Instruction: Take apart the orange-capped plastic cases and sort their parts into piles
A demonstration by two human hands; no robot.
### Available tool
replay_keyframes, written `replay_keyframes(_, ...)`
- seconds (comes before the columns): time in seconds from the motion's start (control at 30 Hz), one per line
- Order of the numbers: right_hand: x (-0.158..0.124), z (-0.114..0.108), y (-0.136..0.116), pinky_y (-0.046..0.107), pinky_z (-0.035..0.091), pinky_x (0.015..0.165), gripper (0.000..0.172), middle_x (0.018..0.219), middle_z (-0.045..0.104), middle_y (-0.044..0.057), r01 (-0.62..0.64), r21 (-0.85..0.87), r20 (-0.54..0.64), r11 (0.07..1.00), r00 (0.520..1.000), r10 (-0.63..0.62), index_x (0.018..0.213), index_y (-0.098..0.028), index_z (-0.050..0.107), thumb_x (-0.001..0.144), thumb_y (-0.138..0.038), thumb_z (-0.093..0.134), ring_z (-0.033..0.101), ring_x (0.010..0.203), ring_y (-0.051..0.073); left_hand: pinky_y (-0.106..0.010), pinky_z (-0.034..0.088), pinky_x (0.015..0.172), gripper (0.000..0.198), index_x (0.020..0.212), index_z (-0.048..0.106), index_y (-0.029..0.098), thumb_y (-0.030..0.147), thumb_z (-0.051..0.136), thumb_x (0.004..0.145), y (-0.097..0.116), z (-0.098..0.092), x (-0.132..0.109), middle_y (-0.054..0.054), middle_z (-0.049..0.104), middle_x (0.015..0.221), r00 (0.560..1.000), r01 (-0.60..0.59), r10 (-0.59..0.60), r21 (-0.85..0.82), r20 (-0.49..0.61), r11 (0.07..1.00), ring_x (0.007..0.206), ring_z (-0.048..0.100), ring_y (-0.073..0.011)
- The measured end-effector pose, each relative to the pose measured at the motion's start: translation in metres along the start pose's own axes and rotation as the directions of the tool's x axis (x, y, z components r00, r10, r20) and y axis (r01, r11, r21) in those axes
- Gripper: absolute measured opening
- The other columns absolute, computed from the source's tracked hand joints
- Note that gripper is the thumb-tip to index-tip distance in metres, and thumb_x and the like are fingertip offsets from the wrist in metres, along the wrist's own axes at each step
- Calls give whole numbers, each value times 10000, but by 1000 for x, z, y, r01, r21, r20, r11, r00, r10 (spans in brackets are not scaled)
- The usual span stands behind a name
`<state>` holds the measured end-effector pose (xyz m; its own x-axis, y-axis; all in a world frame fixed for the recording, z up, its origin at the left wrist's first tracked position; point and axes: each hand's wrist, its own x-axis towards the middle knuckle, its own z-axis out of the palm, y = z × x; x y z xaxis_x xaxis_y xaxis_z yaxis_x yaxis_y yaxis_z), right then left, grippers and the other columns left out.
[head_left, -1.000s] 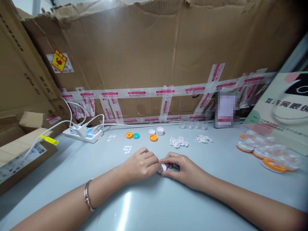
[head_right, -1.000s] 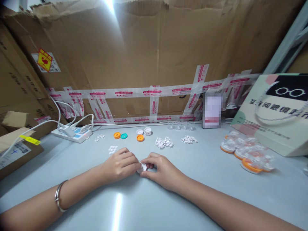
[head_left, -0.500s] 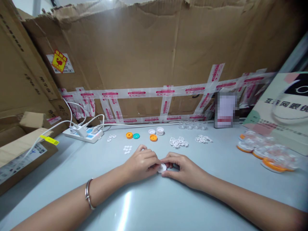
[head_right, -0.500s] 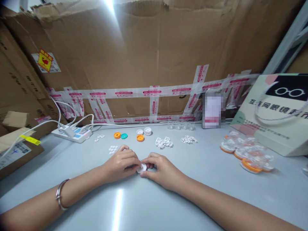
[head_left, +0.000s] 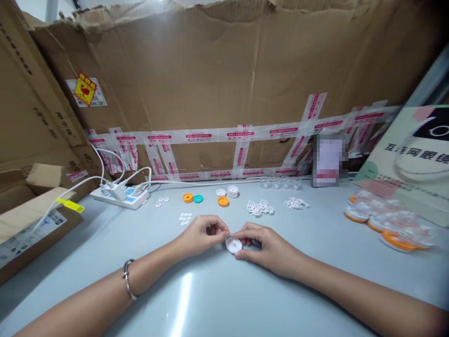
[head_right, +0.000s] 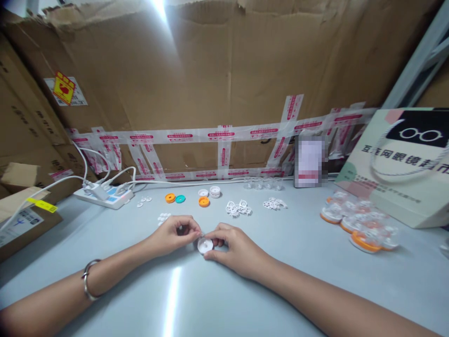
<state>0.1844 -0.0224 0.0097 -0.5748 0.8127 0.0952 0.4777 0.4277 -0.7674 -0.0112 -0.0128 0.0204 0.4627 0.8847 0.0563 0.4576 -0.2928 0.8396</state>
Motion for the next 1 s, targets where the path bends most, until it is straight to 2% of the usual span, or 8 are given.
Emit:
replay_keyframes(0.1,-1,0,-1,255,428,732,259,799,553,22,-8,2,1,1000,1000,8,950,-193,675,702,-263,653,538,770,148,-193,352,551,133,694,601,128,254,563,713,5,-15,1,17,513,604,998,-26,27,18,-55,999,574,434,-85)
replay_keyframes(0.17,-1,-1,-1,253,429,736,252,808,555,22,-10,8,4,1000,1000,10,945,-197,675,704,-266,650,540,774,147,-202,368,574,134,681,578,133,266,576,697,7,-36,2,12,519,616,995,-21,23,22,-96,1000,589,447,-92)
replay_keyframes(0.27,-2,-1,-2,256,429,743,246,818,557,20,-14,17,10,1000,1000,14,945,-210,674,708,-268,645,539,776,144,-209,369,559,192,690,552,140,328,590,687,5,-83,-1,9,530,624,996,88,-89,10,12,996,569,450,-96)
replay_keyframes(0.37,-2,-2,-2,262,431,751,248,825,559,24,-27,21,13,999,1000,27,946,-209,674,708,-268,643,539,784,148,-197,348,577,191,642,547,142,318,616,670,-3,-131,-10,27,518,618,976,172,-191,168,105,971,589,440,-92)
replay_keyframes(0.5,-2,-2,-3,266,435,749,241,828,564,25,-28,24,17,999,999,27,940,-216,677,710,-276,639,540,781,150,-190,340,573,184,652,577,152,330,624,645,-24,-169,-22,26,530,615,912,327,-385,316,143,891,599,444,-105)
replay_keyframes(0.6,-2,-2,-4,265,432,753,241,830,564,25,-32,23,18,999,999,32,940,-212,677,709,-270,640,539,786,150,-191,340,568,190,656,618,157,341,632,607,-36,-176,-26,22,556,593,845,389,-491,387,211,836,589,460,-118)
replay_keyframes(0.67,-3,-2,-4,263,427,757,243,831,560,26,-40,19,21,999,999,40,942,-203,676,708,-260,641,537,789,150,-191,343,574,196,658,644,163,349,624,602,-39,-175,-26,18,581,603,823,386,-521,449,228,806,594,474,-125)
replay_keyframes(1.0,-3,-2,-4,261,429,749,232,823,551,19,-14,16,21,1000,1000,14,934,-214,671,711,-266,638,538,783,146,-207,351,576,225,656,646,149,365,631,595,-39,-171,-24,2,579,595,796,405,-566,505,216,762,587,483,-136)
